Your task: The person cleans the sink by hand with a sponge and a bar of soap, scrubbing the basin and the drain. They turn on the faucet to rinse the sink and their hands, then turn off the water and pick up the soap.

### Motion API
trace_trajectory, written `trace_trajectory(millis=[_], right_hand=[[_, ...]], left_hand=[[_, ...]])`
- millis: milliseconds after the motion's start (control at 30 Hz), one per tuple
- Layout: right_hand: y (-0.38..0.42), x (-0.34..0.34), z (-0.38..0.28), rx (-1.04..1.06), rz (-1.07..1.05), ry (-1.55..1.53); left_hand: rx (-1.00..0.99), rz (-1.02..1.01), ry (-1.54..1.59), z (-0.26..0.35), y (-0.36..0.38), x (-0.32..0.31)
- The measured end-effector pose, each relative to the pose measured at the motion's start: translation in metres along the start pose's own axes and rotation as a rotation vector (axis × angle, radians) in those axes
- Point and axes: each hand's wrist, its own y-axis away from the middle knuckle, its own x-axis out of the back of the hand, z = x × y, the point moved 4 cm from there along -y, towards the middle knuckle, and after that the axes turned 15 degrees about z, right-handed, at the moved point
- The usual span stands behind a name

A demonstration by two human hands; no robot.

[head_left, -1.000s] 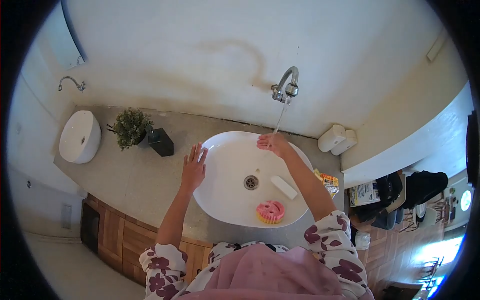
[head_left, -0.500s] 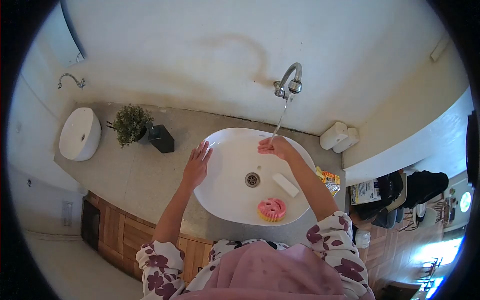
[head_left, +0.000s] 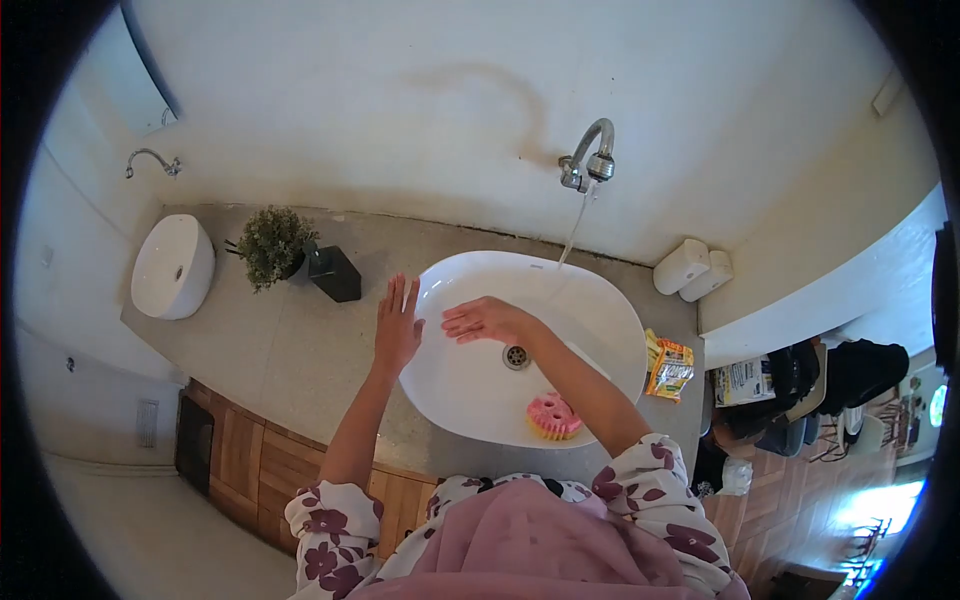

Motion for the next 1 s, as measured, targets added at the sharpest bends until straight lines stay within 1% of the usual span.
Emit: trace_trajectory(millis=[67, 133, 167, 233, 267, 333, 367, 433, 467, 533, 567, 633, 667, 733, 767, 800, 867, 1000], right_hand=[[0.005, 0.047, 0.005, 0.07, 0.181, -0.034], [0.019, 0.09, 0.006, -0.045, 0.547, -0.177], [0.026, 0.102, 0.005, -0.045, 0.551, -0.176], [0.041, 0.128, 0.002, 0.044, 0.756, -0.322], [0.042, 0.133, 0.003, 0.044, 0.758, -0.324], [0.039, 0.138, 0.001, 0.195, 0.688, -0.218], [0.036, 0.14, 0.005, 0.195, 0.688, -0.219], [0.032, 0.109, 0.003, 0.161, 0.401, -0.039], [0.037, 0.096, 0.002, 0.162, 0.401, -0.039], [0.065, 0.035, -0.006, 0.146, -0.009, 0.513], [0.065, 0.031, 0.0, 0.146, -0.009, 0.513], [0.069, 0.027, 0.029, -0.318, -0.143, 0.34], [0.066, 0.038, 0.031, -0.321, -0.144, 0.34], [0.06, 0.074, 0.022, -0.174, 0.007, 0.36], [0.061, 0.091, 0.014, -0.095, 0.184, 0.362], [0.059, 0.105, 0.011, -0.093, 0.187, 0.363], [0.048, 0.144, 0.004, 0.049, 0.492, -0.047], [0.044, 0.147, -0.009, 0.131, 0.524, -0.105]], left_hand=[[-0.009, -0.03, -0.025, 0.001, 0.0, -0.003], [-0.011, -0.04, -0.062, 0.0, -0.001, -0.005], [-0.01, -0.04, -0.058, -0.001, -0.002, -0.006], [-0.031, -0.075, -0.093, 0.001, -0.002, -0.007], [-0.033, -0.076, -0.091, 0.001, -0.002, -0.006], [-0.081, -0.072, -0.101, 0.004, -0.002, -0.004], [-0.081, -0.073, -0.102, 0.003, -0.002, -0.004], [-0.059, -0.061, -0.049, 0.001, -0.002, -0.006], [-0.059, -0.06, -0.049, -0.001, -0.001, -0.007], [-0.093, -0.058, -0.067, -0.002, 0.0, -0.008], [-0.093, -0.059, -0.067, -0.002, -0.001, -0.008], [-0.07, -0.066, -0.054, -0.001, -0.001, -0.008], [-0.067, -0.067, -0.052, 0.0, 0.0, -0.007], [-0.066, -0.06, -0.042, 0.0, 0.0, -0.005], [-0.068, -0.059, -0.041, 0.001, -0.001, -0.005], [-0.067, -0.06, -0.051, 0.0, -0.001, -0.006], [-0.069, -0.06, -0.059, -0.001, -0.001, -0.008], [-0.071, -0.048, -0.06, -0.001, 0.0, -0.007]])
